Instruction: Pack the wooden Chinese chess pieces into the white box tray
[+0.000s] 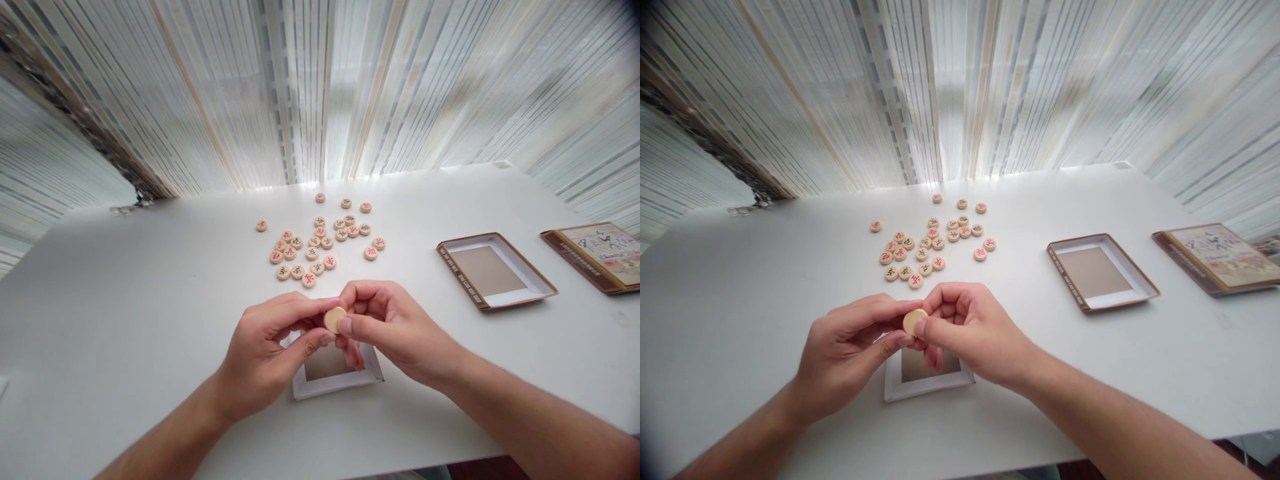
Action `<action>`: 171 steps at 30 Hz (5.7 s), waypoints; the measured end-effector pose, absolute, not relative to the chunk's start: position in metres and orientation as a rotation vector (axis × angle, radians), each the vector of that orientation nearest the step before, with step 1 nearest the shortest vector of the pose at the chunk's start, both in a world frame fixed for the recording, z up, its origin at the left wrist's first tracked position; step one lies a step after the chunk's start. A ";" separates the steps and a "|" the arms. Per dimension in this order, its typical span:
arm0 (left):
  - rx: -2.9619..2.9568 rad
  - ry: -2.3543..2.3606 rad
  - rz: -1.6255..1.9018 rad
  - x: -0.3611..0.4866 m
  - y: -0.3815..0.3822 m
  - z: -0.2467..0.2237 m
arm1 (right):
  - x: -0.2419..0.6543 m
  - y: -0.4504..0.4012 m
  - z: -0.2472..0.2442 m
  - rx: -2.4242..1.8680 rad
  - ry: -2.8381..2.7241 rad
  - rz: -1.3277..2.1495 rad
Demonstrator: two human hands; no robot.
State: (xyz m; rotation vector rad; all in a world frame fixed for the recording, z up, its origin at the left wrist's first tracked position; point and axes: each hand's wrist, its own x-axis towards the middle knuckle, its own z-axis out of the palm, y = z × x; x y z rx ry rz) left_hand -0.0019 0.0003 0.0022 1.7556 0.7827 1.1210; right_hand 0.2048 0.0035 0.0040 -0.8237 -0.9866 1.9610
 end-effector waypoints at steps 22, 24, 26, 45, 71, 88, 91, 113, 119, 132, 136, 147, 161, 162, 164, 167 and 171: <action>1.290 0.743 1.015 0.001 0.000 0.007 | 0.205 0.004 0.007 -0.837 -0.944 1.998; 1.286 0.731 1.014 0.001 0.000 0.006 | 0.205 0.004 0.006 -0.830 -0.945 1.998; 1.285 0.707 1.022 0.002 0.000 0.007 | 0.205 0.004 0.006 -0.831 -0.945 1.992; 1.561 0.927 1.278 0.000 -0.001 -0.002 | 0.203 0.002 0.007 -0.890 -1.158 1.634; 1.081 0.967 1.104 0.001 0.004 0.000 | 0.210 0.004 -0.004 -0.749 -1.950 0.418; 1.497 1.257 1.215 -0.005 0.009 -0.001 | 0.225 0.016 -0.003 -1.084 -2.184 0.560; 1.496 1.264 1.197 -0.005 0.010 -0.002 | 0.224 0.016 -0.006 -1.098 -2.246 0.565; 1.513 1.267 1.144 -0.005 0.009 -0.001 | 0.221 0.019 -0.021 -1.075 -2.323 0.462; 1.511 1.263 1.139 -0.004 0.009 -0.003 | 0.221 0.020 -0.020 -1.071 -2.328 0.459; 1.563 1.338 1.196 -0.013 0.019 -0.001 | 0.227 0.023 -0.011 -1.122 -2.122 0.426; 1.549 1.383 1.259 -0.021 0.031 -0.002 | 0.229 0.029 -0.010 -1.209 -1.968 0.423; 1.647 1.421 1.215 -0.023 0.035 -0.010 | 0.229 0.035 -0.013 -1.234 -1.886 0.480; 1.702 1.461 1.200 -0.024 0.033 -0.009 | 0.229 0.034 -0.014 -1.216 -1.889 0.499; 1.697 1.464 1.199 -0.024 0.033 -0.009 | 0.229 0.034 -0.014 -1.216 -1.888 0.499; 1.695 1.463 1.198 -0.024 0.033 -0.009 | 0.228 0.034 -0.014 -1.219 -1.885 0.498; 1.701 1.455 1.199 -0.024 0.033 -0.009 | 0.228 0.033 -0.014 -1.217 -1.884 0.502; 1.709 1.450 1.180 -0.023 0.032 -0.009 | 0.227 0.033 -0.014 -1.209 -1.887 0.505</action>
